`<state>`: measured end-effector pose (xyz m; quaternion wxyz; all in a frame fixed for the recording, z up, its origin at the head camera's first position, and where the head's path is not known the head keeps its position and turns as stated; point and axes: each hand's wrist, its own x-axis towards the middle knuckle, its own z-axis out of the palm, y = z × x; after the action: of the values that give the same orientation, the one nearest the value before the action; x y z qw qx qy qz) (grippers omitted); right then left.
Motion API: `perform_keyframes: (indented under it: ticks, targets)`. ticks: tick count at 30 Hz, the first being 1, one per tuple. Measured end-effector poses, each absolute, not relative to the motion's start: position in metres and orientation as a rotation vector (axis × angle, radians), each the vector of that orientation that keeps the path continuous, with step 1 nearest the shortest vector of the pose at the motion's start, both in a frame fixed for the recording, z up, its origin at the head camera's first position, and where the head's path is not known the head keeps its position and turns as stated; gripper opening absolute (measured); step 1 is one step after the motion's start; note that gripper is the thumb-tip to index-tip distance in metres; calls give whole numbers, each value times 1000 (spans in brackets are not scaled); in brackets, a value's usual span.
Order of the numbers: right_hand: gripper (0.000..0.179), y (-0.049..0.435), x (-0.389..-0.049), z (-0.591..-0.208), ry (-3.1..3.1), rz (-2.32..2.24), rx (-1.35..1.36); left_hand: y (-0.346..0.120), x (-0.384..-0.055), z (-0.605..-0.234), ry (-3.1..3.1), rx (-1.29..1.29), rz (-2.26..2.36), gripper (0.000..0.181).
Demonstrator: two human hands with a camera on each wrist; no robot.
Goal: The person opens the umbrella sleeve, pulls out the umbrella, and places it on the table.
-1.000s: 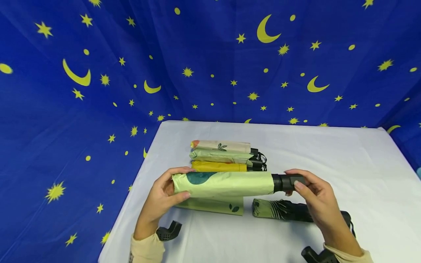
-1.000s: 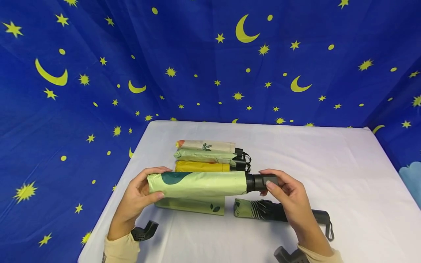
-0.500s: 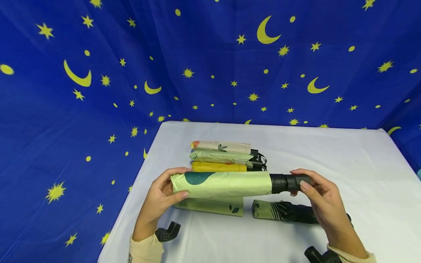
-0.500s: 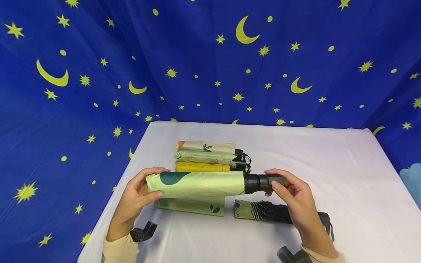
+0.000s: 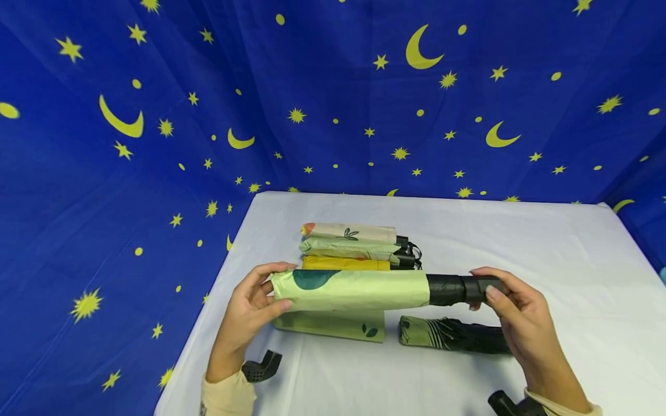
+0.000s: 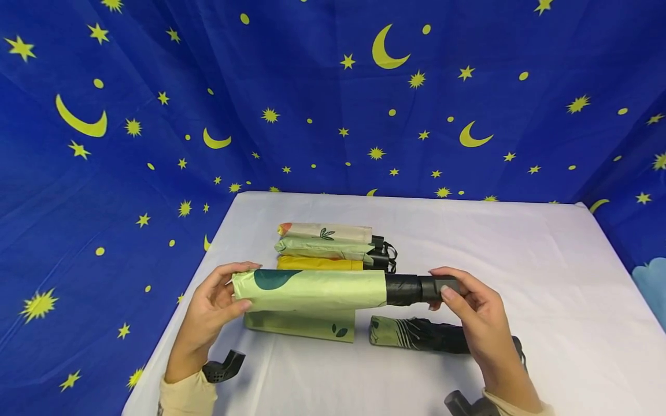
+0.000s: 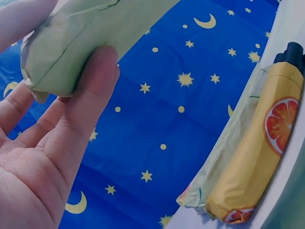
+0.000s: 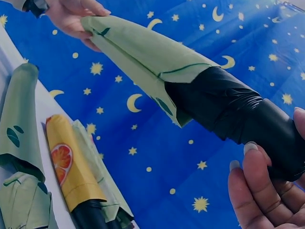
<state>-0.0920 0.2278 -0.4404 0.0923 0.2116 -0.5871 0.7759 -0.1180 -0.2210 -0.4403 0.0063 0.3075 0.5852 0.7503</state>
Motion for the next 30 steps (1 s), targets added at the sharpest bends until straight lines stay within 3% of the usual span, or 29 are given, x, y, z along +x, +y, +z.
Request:
perform_keyframes:
  ticks: [30]
  targets:
    - [31, 246, -84, -440, -1768, 2298, 494, -230, -115, -440, 1891, 918, 2342, 57]
